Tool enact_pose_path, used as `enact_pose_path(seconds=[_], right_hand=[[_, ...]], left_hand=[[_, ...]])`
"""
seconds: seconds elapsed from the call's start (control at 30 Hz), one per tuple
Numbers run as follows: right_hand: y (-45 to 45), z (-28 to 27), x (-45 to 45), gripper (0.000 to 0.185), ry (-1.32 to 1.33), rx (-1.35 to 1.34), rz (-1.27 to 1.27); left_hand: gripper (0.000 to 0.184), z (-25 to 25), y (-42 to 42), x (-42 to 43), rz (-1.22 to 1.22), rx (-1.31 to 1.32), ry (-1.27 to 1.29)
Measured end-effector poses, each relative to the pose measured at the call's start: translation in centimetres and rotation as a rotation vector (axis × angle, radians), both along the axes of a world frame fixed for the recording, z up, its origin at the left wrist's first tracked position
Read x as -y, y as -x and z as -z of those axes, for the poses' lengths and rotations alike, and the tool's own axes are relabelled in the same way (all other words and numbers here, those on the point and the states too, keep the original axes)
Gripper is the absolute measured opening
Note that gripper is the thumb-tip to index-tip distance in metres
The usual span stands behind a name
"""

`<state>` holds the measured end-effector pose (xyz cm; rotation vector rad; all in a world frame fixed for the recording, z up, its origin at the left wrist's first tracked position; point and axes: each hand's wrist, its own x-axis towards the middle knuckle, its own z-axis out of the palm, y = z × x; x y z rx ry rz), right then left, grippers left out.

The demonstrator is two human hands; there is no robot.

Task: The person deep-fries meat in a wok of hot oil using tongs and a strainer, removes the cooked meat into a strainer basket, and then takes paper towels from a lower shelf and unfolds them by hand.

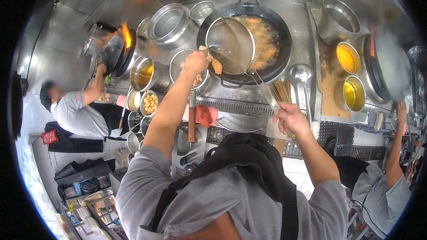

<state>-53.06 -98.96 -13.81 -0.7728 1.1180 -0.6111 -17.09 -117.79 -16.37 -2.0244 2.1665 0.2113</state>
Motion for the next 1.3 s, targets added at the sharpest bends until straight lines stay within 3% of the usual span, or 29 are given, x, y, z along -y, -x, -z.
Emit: enact_pose_path(seconds=[0.13, 0.2, 0.33, 0.43, 0.53, 0.63, 0.8, 0.93, 1.0, 1.3], right_hand=[[-0.4, -0.6, -0.1, 0.034, -0.001, 0.007, 0.005], [-0.5, -0.7, -0.1, 0.034, 0.015, -0.015, -0.008], [-0.5, -0.8, -0.3, 0.035, 0.008, -0.008, -0.003], [-0.6, -1.6, -0.3, 0.029, 0.055, -0.057, -0.022], [-0.7, -2.0, -0.6, 0.032, 0.106, -0.178, -0.076], [-1.1, -2.2, -1.3, 0.035, 0.232, -0.377, -0.101], [-1.8, -1.7, -2.0, 0.037, 0.422, -0.541, -0.048], [-3.2, -3.4, -2.3, 0.037, 0.351, -0.456, -0.03], [-4.0, -3.9, -2.5, 0.021, 0.364, -0.371, -0.038], [-4.4, -3.6, -2.5, 0.034, 0.3, -0.296, -0.052]], left_hand=[[0.022, 3.8, -1.1, 0.0, 0.105, -0.019, 0.115], [0.018, 5.4, -1.9, 0.2, 0.194, -0.108, 0.321], [0.016, 5.1, -2.4, 0.3, 0.243, -0.112, 0.323], [0.017, 4.0, -3.1, 0.3, 0.091, -0.104, 0.311], [0.016, 4.6, -4.9, 0.2, -0.074, -0.309, 0.286], [0.014, 5.3, -6.4, -0.1, -0.039, -0.512, 0.296], [0.012, 4.9, -6.1, -1.5, -0.083, -0.536, 0.316], [0.011, 5.4, -5.8, -1.9, -0.06, -0.525, 0.38], [0.011, 5.5, -5.8, -2.0, -0.055, -0.527, 0.389], [0.011, 5.9, -5.6, -1.8, -0.022, -0.491, 0.439]])
